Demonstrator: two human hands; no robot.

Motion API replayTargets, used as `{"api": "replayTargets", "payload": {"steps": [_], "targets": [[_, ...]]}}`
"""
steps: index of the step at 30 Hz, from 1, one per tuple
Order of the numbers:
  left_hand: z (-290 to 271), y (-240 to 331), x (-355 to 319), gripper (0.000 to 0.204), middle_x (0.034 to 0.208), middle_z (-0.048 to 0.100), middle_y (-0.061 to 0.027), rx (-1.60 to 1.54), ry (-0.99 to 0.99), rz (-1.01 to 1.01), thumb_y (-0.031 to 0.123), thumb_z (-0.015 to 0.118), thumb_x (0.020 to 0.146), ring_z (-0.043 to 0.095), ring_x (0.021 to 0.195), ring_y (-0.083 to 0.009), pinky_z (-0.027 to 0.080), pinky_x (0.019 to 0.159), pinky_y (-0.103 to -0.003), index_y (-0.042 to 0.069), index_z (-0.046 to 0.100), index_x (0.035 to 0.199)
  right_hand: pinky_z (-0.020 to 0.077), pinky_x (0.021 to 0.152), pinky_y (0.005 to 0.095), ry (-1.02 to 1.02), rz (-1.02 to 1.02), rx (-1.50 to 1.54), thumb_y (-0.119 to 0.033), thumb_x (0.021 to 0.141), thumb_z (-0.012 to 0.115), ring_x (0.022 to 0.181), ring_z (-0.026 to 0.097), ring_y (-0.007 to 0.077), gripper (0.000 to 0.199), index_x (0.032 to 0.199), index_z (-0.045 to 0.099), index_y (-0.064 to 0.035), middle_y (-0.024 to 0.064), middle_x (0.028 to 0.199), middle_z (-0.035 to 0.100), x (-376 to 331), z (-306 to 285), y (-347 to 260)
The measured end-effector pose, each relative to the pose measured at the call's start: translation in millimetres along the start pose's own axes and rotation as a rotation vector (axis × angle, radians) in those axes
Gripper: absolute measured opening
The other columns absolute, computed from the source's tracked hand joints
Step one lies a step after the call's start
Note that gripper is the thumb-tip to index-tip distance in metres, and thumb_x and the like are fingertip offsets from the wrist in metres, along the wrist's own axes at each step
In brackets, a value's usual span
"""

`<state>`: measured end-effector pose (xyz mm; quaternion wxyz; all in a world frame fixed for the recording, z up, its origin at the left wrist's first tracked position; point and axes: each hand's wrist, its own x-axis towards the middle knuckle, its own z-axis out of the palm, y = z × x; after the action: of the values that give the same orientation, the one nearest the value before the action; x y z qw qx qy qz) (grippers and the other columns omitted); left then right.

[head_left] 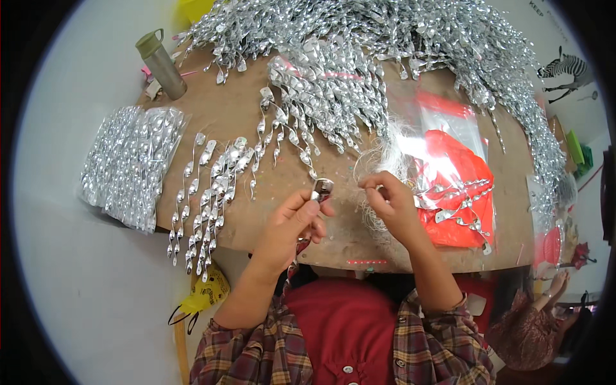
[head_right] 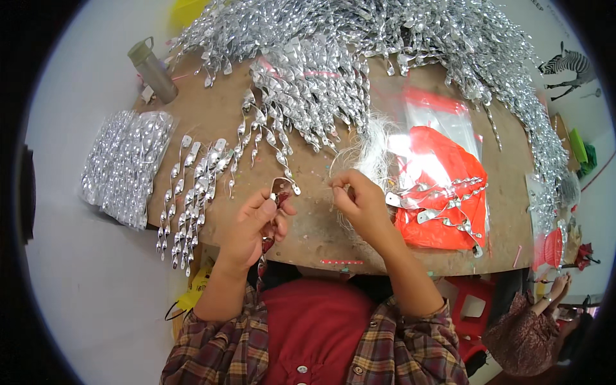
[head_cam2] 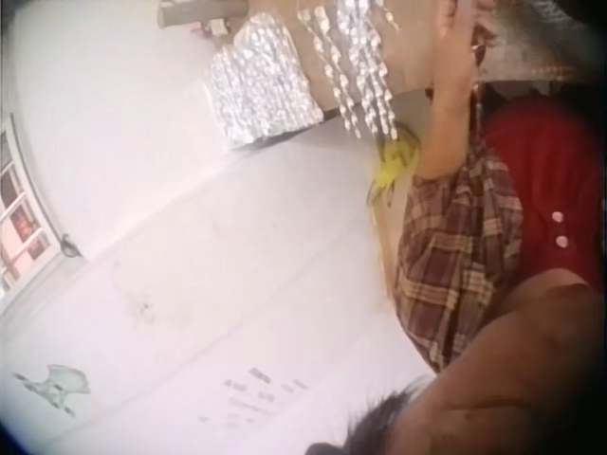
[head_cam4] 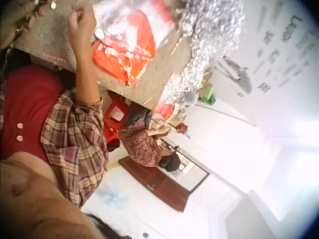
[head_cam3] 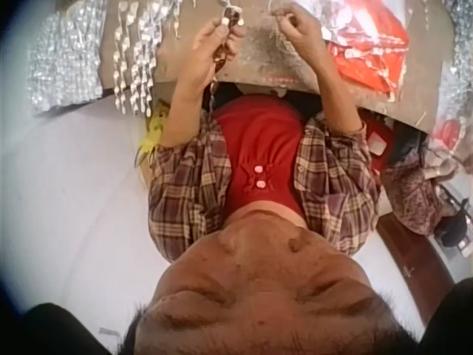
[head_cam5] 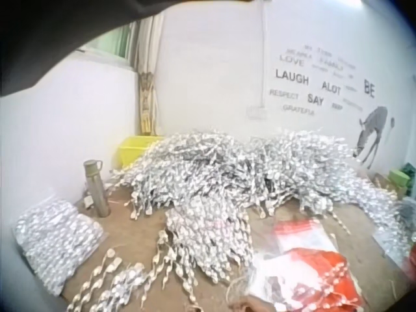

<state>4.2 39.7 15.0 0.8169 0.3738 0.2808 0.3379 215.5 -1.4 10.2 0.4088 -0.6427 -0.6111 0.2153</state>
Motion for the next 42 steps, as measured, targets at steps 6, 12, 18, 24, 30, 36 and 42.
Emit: {"api": "replayTargets", "payload": {"steps": [6, 12, 18, 24, 30, 36, 42], "targets": [[25, 0, -5, 0.031, 0.097, 0.058, -0.0062, 0.193, -0.082, 0.048, 0.023, 0.051, 0.092, 0.054, 0.071, -0.0072, 0.045, 0.064, -0.020, 0.002, 0.050, 0.115, 0.0355, 0.044, 0.0161, -0.066, 0.174, 0.707, -0.005, 0.089, 0.047, 0.049, 0.044, 0.0049, 0.009, 0.096, 0.042, -0.0033, 0.0084, 0.074, 0.058, -29, -26, -57], [37, -8, -4, 0.030, 0.097, 0.058, -0.0050, 0.267, -0.168, 0.095, 0.018, 0.052, 0.092, 0.052, 0.075, -0.0087, 0.044, 0.069, -0.023, 0.001, 0.051, 0.116, 0.0389, 0.046, 0.0167, -0.116, 0.133, 0.874, -0.002, 0.086, 0.050, 0.054, 0.050, 0.0069, 0.013, 0.097, 0.043, -0.0019, 0.0105, 0.075, 0.060, -35, -30, -61], [36, -11, -4, 0.031, 0.099, 0.058, -0.0043, 0.245, -0.194, 0.091, 0.015, 0.054, 0.091, 0.054, 0.077, -0.0085, 0.046, 0.069, -0.023, 0.001, 0.050, 0.118, 0.0400, 0.051, 0.0177, -0.063, 0.170, 0.879, -0.002, 0.086, 0.051, 0.058, 0.051, 0.0068, 0.014, 0.099, 0.045, -0.0034, 0.0096, 0.075, 0.061, -35, -27, -50], [35, -11, -5, 0.033, 0.098, 0.059, -0.0026, 0.222, -0.148, 0.064, 0.020, 0.054, 0.091, 0.053, 0.075, -0.0068, 0.044, 0.068, -0.021, 0.002, 0.050, 0.118, 0.0397, 0.051, 0.0176, -0.052, 0.175, 0.877, -0.001, 0.086, 0.051, 0.059, 0.051, 0.0066, 0.014, 0.099, 0.046, -0.0035, 0.0095, 0.075, 0.062, -35, -26, -49], [37, -10, -5, 0.035, 0.100, 0.058, -0.0065, 0.226, -0.134, 0.042, 0.017, 0.053, 0.091, 0.053, 0.074, -0.0087, 0.044, 0.069, -0.022, 0.000, 0.048, 0.121, 0.0397, 0.051, 0.0173, -0.062, 0.178, 0.870, -0.002, 0.086, 0.051, 0.059, 0.052, 0.0062, 0.016, 0.100, 0.045, -0.0037, 0.0089, 0.074, 0.062, -35, -26, -49], [37, -14, -3, 0.033, 0.100, 0.058, -0.0057, 0.235, -0.135, 0.069, 0.018, 0.055, 0.090, 0.053, 0.074, -0.0090, 0.045, 0.069, -0.023, 0.001, 0.050, 0.119, 0.0398, 0.051, 0.0172, -0.075, 0.198, 0.879, -0.002, 0.086, 0.052, 0.059, 0.052, 0.0062, 0.018, 0.102, 0.045, -0.0037, 0.0085, 0.074, 0.062, -36, -26, -49], [34, -17, -2, 0.032, 0.101, 0.058, -0.0059, 0.236, -0.127, 0.046, 0.018, 0.055, 0.090, 0.054, 0.075, -0.0089, 0.046, 0.069, -0.023, 0.002, 0.050, 0.118, 0.0402, 0.051, 0.0176, -0.082, 0.201, 0.897, -0.002, 0.086, 0.052, 0.059, 0.052, 0.0065, 0.019, 0.103, 0.045, -0.0035, 0.0086, 0.073, 0.061, -37, -28, -49]]}}
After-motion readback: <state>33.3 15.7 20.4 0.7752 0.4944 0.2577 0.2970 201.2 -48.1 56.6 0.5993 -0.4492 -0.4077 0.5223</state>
